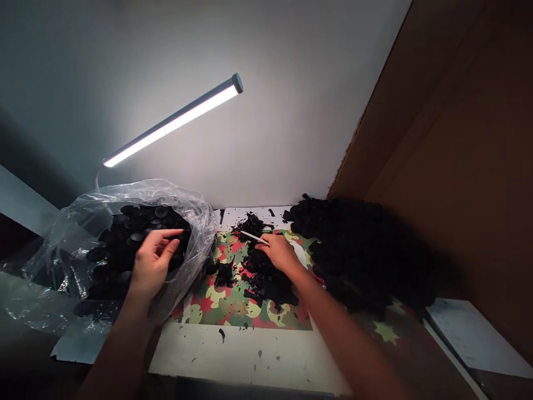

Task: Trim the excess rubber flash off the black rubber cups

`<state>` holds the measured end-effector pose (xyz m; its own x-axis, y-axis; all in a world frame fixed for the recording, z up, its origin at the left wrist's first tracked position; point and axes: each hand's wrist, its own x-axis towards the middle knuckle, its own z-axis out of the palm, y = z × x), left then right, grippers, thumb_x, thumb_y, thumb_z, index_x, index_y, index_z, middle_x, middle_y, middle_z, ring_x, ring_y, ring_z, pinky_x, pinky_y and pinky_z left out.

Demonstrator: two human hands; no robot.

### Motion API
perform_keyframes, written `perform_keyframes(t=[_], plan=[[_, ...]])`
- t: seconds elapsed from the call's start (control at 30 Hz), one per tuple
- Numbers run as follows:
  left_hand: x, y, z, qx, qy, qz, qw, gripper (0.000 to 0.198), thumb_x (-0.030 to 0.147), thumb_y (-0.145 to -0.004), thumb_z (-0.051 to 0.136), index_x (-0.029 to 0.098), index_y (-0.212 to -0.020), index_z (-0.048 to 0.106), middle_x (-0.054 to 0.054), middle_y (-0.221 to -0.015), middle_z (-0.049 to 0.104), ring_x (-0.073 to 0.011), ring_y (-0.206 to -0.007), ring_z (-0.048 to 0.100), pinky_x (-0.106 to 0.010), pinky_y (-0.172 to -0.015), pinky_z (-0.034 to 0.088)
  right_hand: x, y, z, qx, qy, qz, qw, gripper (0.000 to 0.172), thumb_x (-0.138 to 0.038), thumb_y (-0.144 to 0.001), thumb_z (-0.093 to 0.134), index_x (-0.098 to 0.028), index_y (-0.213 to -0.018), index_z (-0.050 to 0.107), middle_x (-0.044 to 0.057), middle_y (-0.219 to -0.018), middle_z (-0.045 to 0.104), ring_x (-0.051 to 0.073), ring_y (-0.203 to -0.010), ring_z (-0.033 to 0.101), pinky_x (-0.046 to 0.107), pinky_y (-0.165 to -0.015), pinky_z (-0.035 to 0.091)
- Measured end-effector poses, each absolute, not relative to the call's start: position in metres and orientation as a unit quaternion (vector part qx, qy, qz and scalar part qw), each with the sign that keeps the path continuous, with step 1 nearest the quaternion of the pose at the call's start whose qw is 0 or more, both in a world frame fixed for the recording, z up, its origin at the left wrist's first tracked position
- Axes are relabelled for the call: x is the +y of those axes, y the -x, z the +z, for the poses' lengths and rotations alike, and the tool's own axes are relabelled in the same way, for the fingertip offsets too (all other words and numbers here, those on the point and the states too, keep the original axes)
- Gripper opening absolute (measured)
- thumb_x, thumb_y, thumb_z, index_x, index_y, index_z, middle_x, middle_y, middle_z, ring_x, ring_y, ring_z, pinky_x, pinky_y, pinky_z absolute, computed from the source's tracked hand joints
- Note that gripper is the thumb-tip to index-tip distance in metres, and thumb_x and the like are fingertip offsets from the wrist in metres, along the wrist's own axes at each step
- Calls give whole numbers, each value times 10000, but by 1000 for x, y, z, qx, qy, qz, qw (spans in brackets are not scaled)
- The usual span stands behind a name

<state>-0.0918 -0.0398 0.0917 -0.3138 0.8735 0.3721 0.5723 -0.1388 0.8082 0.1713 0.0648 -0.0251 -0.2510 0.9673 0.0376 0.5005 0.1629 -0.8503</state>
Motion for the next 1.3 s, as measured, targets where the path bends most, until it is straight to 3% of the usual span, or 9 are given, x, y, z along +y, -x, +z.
perform_keyframes(t=[0.1, 0.23, 0.33, 0.5, 0.67, 0.87, 0.97, 1.07, 1.3], plan=[[-23, 124, 99, 724, -590, 346, -96, 250, 187, -872, 531, 198, -1003, 744, -146, -1145, 680, -356, -1055, 614, -550, -942, 442, 63, -181, -23, -640, 515, 445, 356, 350, -498, -809, 628, -215, -640, 509, -30, -551, 508, 140, -539, 441, 261, -552, 289], [-4, 145, 97, 750, -582, 263, -171, 241, 179, -877, 538, 189, -984, 754, -207, -1267, 661, -483, -1220, 529, -687, -960, 377, 55, -187, -22, -563, 473, 547, 400, 554, -779, -713, 555, -229, -711, 490, -52, -527, 494, 81, -412, 280, 237, -443, 220], [-2, 124, 92, 684, -627, 317, -195, 256, 222, -918, 518, 185, -1038, 741, -201, -1314, 636, -451, -1344, 448, -672, -1055, 338, 48, -187, -20, -522, 431, 606, 418, 598, -811, -653, 607, -226, -687, 485, -81, -453, 429, 48, -377, 161, 226, -402, 141], [-5, 45, 57, 528, -768, 351, 91, 278, 302, -919, 573, 244, -1170, 676, -85, -1179, 698, -249, -1015, 677, -429, -931, 543, 37, -181, -12, -464, 383, 657, 455, 569, -733, -659, 698, -223, -732, 457, -51, -541, 569, 24, -387, 129, 208, -394, 99], [8, -1, 9, 500, -692, 428, 296, 407, 296, -848, 661, 215, -1245, 627, -107, -1218, 699, -263, -1140, 656, -429, -990, 512, 25, -173, -7, -419, 367, 666, 496, 546, -641, -633, 792, -216, -777, 482, -48, -599, 606, 30, -405, 201, 202, -410, 121], [1, -2, -7, 523, -647, 461, 310, 286, 272, -743, 792, 217, -1019, 739, -86, -1041, 760, -287, -1023, 680, -432, -938, 501, 10, -170, -20, -552, 438, 527, 476, 421, -599, -782, 690, -207, -690, 567, -27, -580, 518, 115, -493, 426, 242, -454, 345], [-4, 2, -9, 519, -658, 449, 310, 288, 225, -767, 771, 237, -1053, 743, -74, -1049, 756, -278, -1026, 670, -418, -934, 496, 8, -174, -22, -633, 454, 369, 507, 255, -473, -833, 687, -226, -891, 661, 66, -877, 670, 222, -784, 645, 298, -600, 520], [-7, 6, -9, 497, -690, 420, 318, 343, 160, -808, 708, 225, -1145, 713, -79, -1056, 738, -256, -998, 665, -394, -913, 499, 8, -177, -20, -734, 388, 283, 481, 217, -284, -918, 571, -267, -1101, 687, 91, -1147, 683, 250, -1058, 665, 350, -815, 571], [-5, 8, -9, 485, -700, 403, 337, 341, 252, -748, 809, 218, -1072, 709, -74, -1020, 721, -257, -975, 652, -367, -885, 496, 9, -169, -34, -772, 403, 239, 430, 282, -79, -855, 436, -234, -997, 625, 64, -969, 706, 221, -922, 701, 321, -803, 555]])
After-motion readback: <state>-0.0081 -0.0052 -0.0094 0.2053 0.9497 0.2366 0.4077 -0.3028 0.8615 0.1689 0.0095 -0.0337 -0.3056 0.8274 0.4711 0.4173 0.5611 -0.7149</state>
